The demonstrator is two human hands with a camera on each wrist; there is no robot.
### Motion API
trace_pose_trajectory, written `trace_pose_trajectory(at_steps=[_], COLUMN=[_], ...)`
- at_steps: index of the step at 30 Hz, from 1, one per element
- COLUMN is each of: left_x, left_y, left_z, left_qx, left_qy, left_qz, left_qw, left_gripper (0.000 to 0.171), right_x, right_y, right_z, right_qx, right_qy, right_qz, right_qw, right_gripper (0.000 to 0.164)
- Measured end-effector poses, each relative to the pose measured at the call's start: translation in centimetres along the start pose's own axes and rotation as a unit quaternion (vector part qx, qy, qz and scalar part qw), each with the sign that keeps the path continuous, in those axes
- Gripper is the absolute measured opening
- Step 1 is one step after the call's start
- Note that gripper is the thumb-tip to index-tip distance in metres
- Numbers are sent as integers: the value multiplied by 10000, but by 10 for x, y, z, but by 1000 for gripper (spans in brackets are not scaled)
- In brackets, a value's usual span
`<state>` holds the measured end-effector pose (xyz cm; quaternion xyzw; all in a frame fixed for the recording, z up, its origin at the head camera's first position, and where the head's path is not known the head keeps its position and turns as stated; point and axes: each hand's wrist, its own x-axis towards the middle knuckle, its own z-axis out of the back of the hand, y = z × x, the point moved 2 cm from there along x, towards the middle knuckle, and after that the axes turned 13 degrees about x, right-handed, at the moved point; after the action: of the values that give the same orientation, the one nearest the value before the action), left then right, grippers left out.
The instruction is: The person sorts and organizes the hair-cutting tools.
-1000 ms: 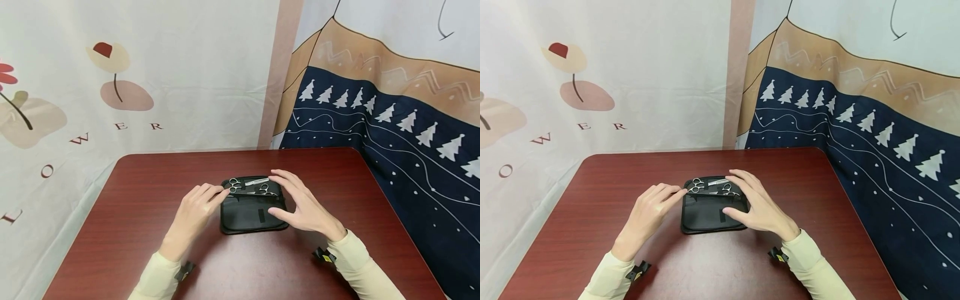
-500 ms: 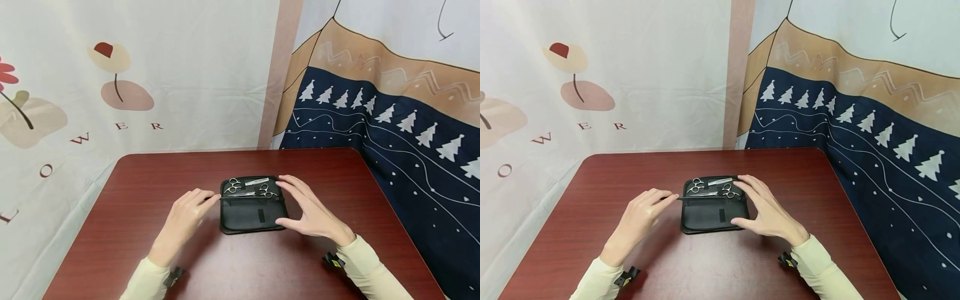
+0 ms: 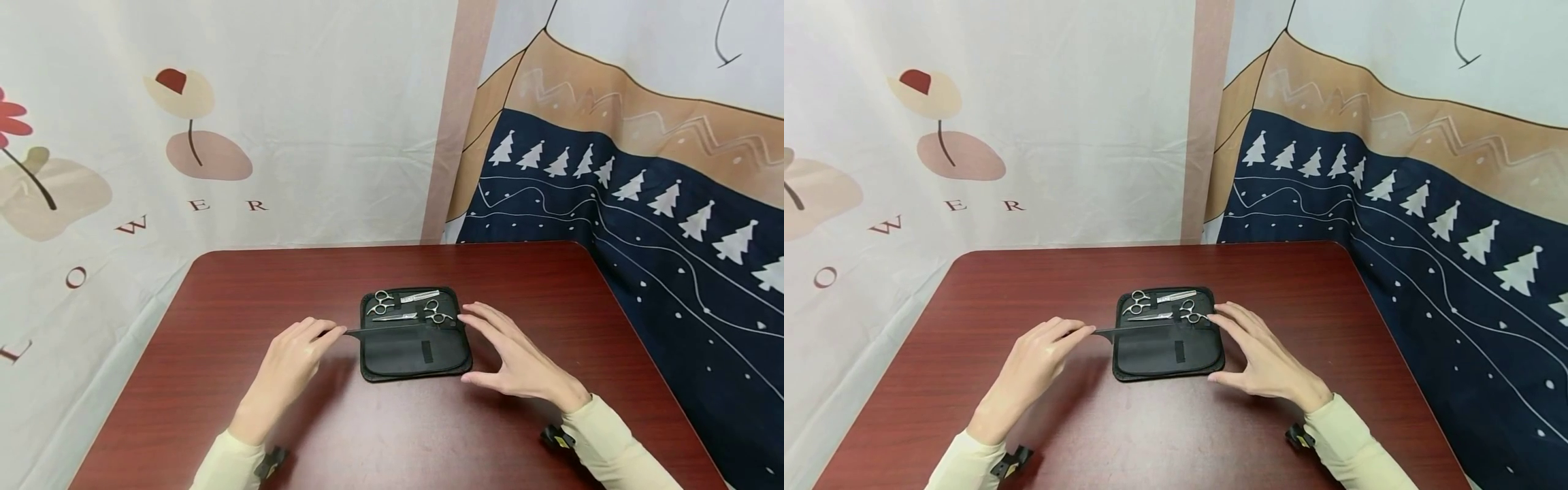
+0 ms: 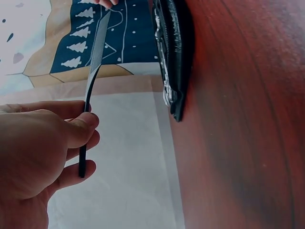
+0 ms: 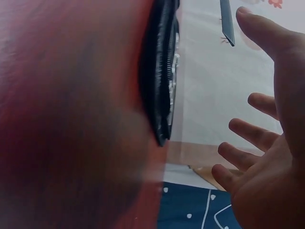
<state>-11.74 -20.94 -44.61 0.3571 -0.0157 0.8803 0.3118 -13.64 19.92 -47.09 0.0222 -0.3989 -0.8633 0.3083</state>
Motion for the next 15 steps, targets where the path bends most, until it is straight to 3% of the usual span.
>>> trace_pose_trajectory(at_steps=[5,15], left_x=[-5,-17], left_y=[1,2], left_z=[-2,-7], left_qx=[-20,-60], left_qy=[43,451], left_qz=[87,175], left_qw=[10000,9988], left_gripper=[62,57], right_x=[-4,-3], right_y=[-4,-16], right_z=[-3,-9], right_qx=[-158,-359], right_qy=[31,167], right_qz=[14,10], right_qw=[9999,9992], right_gripper=[97,88])
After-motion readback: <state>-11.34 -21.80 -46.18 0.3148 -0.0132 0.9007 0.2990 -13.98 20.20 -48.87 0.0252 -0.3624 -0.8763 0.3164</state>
